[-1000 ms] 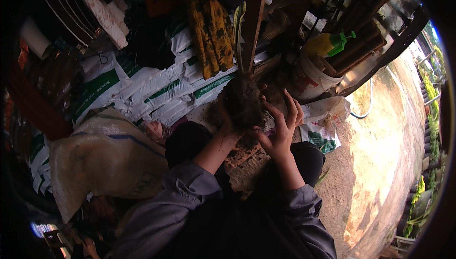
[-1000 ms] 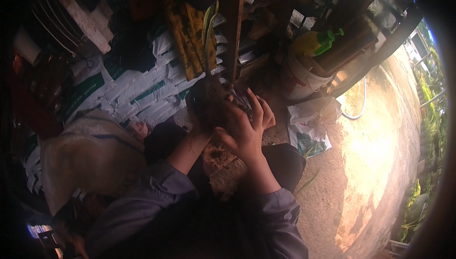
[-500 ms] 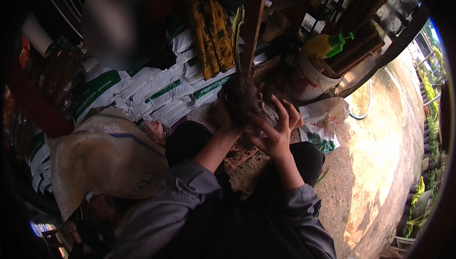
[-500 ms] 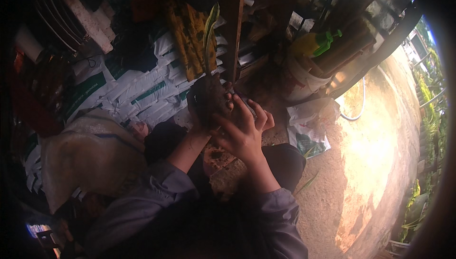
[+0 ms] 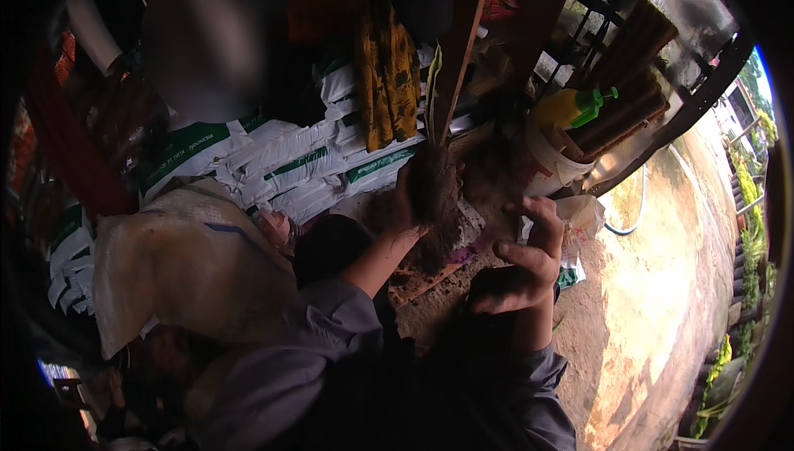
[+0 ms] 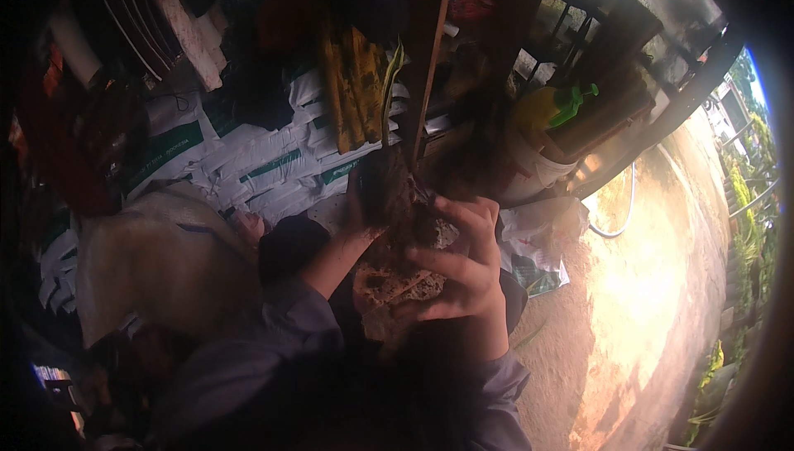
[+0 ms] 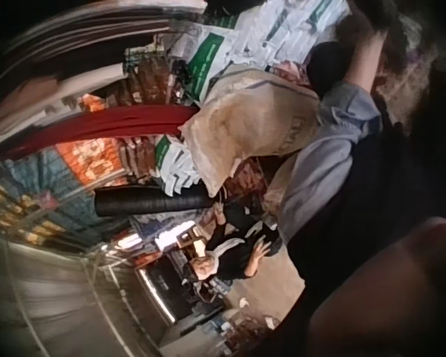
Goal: The person sits and uses both hands to clean soil and debris from the root ball of a plant. They repeatedly rub and pick at the root mass to remove dirt, occasionally turning the root to access different areas.
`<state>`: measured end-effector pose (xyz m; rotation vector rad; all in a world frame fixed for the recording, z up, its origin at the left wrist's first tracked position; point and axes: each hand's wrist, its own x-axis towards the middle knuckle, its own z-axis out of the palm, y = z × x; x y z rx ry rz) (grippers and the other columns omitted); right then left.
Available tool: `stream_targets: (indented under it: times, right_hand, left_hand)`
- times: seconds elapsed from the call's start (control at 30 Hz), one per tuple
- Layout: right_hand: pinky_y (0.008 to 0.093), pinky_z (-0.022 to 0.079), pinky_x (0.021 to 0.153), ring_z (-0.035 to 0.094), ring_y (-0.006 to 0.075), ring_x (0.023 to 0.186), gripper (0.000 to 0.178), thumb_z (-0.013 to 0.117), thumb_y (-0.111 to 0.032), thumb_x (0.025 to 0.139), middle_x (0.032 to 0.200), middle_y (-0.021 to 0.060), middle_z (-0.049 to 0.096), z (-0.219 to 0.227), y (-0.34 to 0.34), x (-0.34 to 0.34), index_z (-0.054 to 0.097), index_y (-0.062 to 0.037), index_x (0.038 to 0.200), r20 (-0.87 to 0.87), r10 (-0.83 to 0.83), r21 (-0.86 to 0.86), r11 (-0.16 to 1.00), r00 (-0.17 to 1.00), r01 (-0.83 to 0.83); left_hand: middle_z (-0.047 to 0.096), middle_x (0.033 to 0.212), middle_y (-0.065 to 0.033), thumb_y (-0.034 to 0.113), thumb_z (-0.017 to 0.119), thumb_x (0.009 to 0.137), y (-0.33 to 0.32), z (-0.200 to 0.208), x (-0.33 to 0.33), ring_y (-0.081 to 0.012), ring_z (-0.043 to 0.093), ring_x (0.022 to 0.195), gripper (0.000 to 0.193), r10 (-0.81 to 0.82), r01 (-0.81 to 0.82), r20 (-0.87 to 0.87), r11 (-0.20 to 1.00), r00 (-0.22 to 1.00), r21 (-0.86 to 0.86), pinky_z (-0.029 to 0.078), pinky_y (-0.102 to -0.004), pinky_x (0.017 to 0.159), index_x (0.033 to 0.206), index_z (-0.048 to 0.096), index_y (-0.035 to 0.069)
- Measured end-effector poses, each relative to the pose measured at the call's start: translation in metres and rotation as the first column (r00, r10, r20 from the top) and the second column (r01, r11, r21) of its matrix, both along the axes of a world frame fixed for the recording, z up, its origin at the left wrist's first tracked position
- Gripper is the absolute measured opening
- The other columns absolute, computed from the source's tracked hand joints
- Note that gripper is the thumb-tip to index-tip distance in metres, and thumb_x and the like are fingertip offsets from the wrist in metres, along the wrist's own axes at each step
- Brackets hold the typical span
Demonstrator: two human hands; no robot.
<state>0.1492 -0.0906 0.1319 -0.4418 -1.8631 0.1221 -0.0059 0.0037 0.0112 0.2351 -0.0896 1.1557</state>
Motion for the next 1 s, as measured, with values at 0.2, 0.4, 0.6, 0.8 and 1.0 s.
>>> stream_targets:
  times: [0.2, 0.4, 0.6, 0.8, 1.0]
  right_hand:
    - [0.0407, 0.039, 0.090, 0.051, 0.0335, 0.105, 0.055, 0.074, -0.042, 0.062, 0.126, 0.0183, 0.052, -0.005, 0.011, 0.015, 0.066, -0.0099, 0.107, 0.047, -0.159, -0.227, 0.960, 0.986, 0.165]
    - [0.0397, 0.034, 0.092, 0.053, 0.0235, 0.107, 0.044, 0.068, -0.023, 0.075, 0.111, 0.0039, 0.060, -0.021, 0.025, 0.001, 0.061, -0.0172, 0.118, 0.513, -0.440, -0.233, 0.755, 0.737, 0.613]
    - [0.0451, 0.030, 0.094, 0.050, 0.0259, 0.111, 0.063, 0.073, -0.036, 0.069, 0.115, 0.0051, 0.060, -0.050, 0.019, -0.012, 0.056, -0.0145, 0.126, 0.551, -0.566, -0.221, 0.609, 0.613, 0.761]
    - [0.0470, 0.021, 0.099, 0.050, 0.0246, 0.112, 0.080, 0.076, -0.038, 0.061, 0.113, 0.0094, 0.060, -0.067, 0.025, -0.012, 0.050, -0.0077, 0.129, 0.425, -0.663, -0.404, 0.471, 0.616, 0.785]
    - [0.0406, 0.024, 0.100, 0.054, 0.0252, 0.109, 0.075, 0.081, -0.035, 0.060, 0.110, 0.0087, 0.062, -0.080, 0.021, 0.012, 0.052, -0.0094, 0.125, -0.031, -0.655, -0.670, 0.574, 0.755, 0.471]
  left_hand:
    - [0.057, 0.119, -0.0146, 0.040, 0.028, 0.096, 0.001, -0.007, 0.004, -0.0264, 0.057, 0.107, 0.053, 0.032, -0.032, -0.124, 0.999, 0.992, -0.006, 0.047, -0.0397, 0.094, 0.132, 0.045, 0.004]
    - [0.055, 0.126, -0.0115, 0.030, 0.040, 0.098, -0.004, -0.014, 0.000, -0.0224, 0.056, 0.113, 0.044, 0.095, -0.085, -0.271, 0.995, 0.958, 0.047, 0.045, -0.0373, 0.097, 0.131, 0.046, 0.002]
    - [0.052, 0.130, -0.0091, 0.025, 0.042, 0.098, -0.014, 0.006, 0.007, -0.0210, 0.052, 0.118, 0.042, 0.159, -0.134, -0.483, 0.987, 0.861, 0.087, 0.042, -0.0372, 0.101, 0.135, 0.041, 0.005]
    - [0.040, 0.140, -0.0087, 0.026, 0.045, 0.096, -0.026, 0.018, 0.012, -0.0209, 0.041, 0.128, 0.053, 0.281, -0.101, -0.509, 0.930, 0.813, 0.353, 0.033, -0.0359, 0.107, 0.143, 0.029, 0.007]
    - [0.035, 0.143, -0.0079, 0.029, 0.051, 0.094, -0.006, 0.015, 0.039, -0.0213, 0.036, 0.131, 0.060, 0.210, -0.058, -0.406, 0.933, 0.889, 0.356, 0.031, -0.0378, 0.108, 0.145, 0.025, 0.010]
